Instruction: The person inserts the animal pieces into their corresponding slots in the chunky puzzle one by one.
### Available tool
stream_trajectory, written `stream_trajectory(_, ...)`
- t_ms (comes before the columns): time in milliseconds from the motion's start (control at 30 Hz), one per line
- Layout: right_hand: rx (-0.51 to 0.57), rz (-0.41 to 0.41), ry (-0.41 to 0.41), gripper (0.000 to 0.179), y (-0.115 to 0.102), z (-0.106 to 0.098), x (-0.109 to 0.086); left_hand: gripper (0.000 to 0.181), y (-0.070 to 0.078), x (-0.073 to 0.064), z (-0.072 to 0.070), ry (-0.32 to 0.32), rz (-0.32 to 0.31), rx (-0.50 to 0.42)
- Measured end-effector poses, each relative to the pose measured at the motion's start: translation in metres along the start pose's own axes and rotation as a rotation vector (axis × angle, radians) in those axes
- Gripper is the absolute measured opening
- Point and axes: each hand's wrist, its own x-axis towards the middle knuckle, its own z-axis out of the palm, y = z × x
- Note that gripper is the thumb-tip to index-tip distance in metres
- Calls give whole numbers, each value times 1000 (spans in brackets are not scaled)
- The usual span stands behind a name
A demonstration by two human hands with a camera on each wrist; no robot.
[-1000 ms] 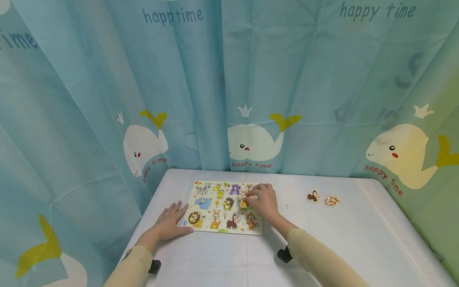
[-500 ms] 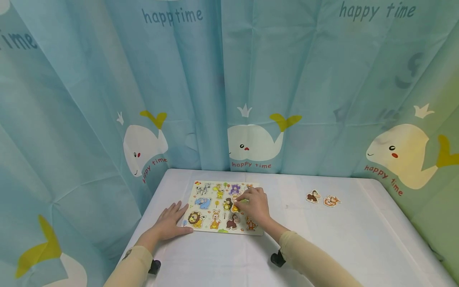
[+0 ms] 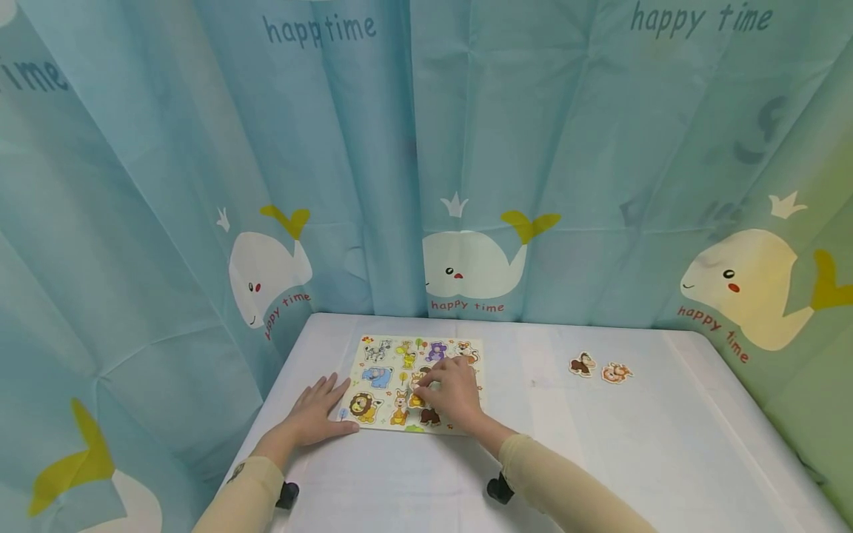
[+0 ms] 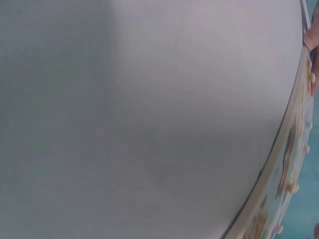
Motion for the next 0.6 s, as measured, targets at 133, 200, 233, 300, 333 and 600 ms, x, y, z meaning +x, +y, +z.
stream_trajectory(133,-6,-29,-8,13,-4,7,-1,105,0,0,0,0,1,1)
stream_trajectory(200,-2,-36,-11,12,-6,10,-2,105,0,1,0,0,4,2)
stream_trajectory(233,-5,-42,-11,12,-7,12,-2,105,0,1,0,0,6,2)
stream_trajectory(300,-15,-50,-12,11,-9,15,-3,105,0,1,0,-1,7,2)
stream_trajectory(333,-20,-52,-14,11,-9,17,-3,105,0,1,0,-2,7,1)
stream_trajectory(600,-14,-10,-45,13,-15,23,-7,105,-1,1,0,-5,8,-12)
